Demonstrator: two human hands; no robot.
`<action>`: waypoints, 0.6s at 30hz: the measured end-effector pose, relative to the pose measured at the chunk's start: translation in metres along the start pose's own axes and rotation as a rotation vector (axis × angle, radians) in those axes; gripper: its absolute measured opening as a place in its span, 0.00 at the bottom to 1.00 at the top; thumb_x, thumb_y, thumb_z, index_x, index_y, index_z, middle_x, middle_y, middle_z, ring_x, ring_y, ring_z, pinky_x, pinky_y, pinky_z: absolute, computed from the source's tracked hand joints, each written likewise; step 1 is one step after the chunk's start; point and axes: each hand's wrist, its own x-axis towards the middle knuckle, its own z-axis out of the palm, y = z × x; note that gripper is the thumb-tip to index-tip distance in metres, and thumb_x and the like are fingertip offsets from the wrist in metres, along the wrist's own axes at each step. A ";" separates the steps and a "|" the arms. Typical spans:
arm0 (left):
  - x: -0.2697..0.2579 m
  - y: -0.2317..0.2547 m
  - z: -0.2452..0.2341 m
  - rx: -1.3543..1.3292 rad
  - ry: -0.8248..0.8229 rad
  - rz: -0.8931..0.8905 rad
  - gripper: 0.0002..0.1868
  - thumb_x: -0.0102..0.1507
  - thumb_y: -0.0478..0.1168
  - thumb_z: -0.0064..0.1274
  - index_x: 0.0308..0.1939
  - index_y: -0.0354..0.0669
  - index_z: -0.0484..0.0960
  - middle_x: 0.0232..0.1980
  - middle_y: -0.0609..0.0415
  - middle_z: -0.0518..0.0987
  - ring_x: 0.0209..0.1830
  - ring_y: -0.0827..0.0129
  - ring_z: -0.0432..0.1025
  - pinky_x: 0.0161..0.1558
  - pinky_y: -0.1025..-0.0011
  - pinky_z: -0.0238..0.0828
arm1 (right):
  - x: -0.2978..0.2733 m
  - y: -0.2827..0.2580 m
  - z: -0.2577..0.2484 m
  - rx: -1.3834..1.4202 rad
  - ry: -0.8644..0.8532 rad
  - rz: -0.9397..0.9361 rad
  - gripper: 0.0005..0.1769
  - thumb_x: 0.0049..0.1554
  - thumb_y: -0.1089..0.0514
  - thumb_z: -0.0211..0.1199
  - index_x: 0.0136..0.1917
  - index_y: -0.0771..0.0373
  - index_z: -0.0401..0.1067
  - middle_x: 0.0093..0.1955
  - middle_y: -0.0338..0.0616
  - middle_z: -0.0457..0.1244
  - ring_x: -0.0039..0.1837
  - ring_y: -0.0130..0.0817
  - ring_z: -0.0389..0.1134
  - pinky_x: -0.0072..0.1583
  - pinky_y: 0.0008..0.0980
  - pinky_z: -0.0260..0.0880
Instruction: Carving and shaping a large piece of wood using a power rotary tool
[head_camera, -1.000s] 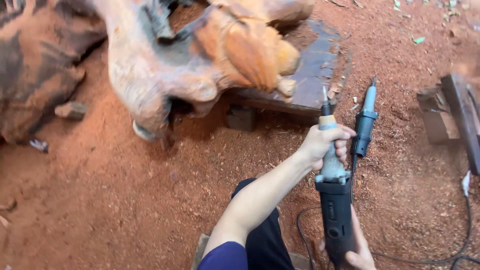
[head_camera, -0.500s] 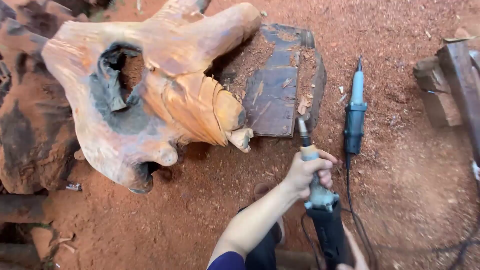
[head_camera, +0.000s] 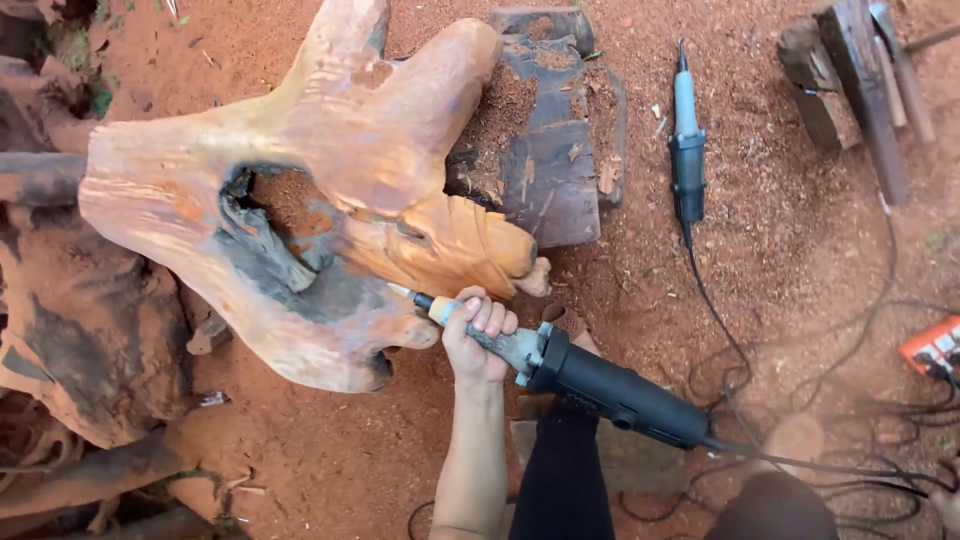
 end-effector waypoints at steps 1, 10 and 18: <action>-0.001 0.007 -0.001 -0.015 0.007 -0.028 0.09 0.63 0.34 0.46 0.46 0.40 0.79 0.18 0.65 0.58 0.16 0.75 0.56 0.28 0.69 0.62 | 0.005 -0.019 -0.003 -0.003 0.005 0.001 0.60 0.38 0.51 0.69 0.82 0.55 0.51 0.68 0.55 0.68 0.64 0.54 0.75 0.58 0.57 0.79; 0.005 -0.013 0.030 -0.096 0.046 -0.400 0.07 0.61 0.35 0.50 0.41 0.42 0.81 0.18 0.70 0.55 0.17 0.79 0.54 0.28 0.73 0.58 | 0.123 -0.176 0.097 -0.046 -0.006 0.030 0.57 0.43 0.43 0.65 0.83 0.50 0.50 0.67 0.53 0.69 0.61 0.55 0.78 0.53 0.61 0.86; 0.033 -0.052 0.104 0.067 0.259 -0.554 0.05 0.62 0.32 0.51 0.42 0.37 0.79 0.22 0.59 0.68 0.20 0.73 0.63 0.27 0.70 0.66 | 0.172 -0.206 0.305 0.437 -0.421 0.293 0.62 0.53 0.49 0.77 0.83 0.51 0.34 0.75 0.62 0.56 0.50 0.53 0.78 0.43 0.44 0.81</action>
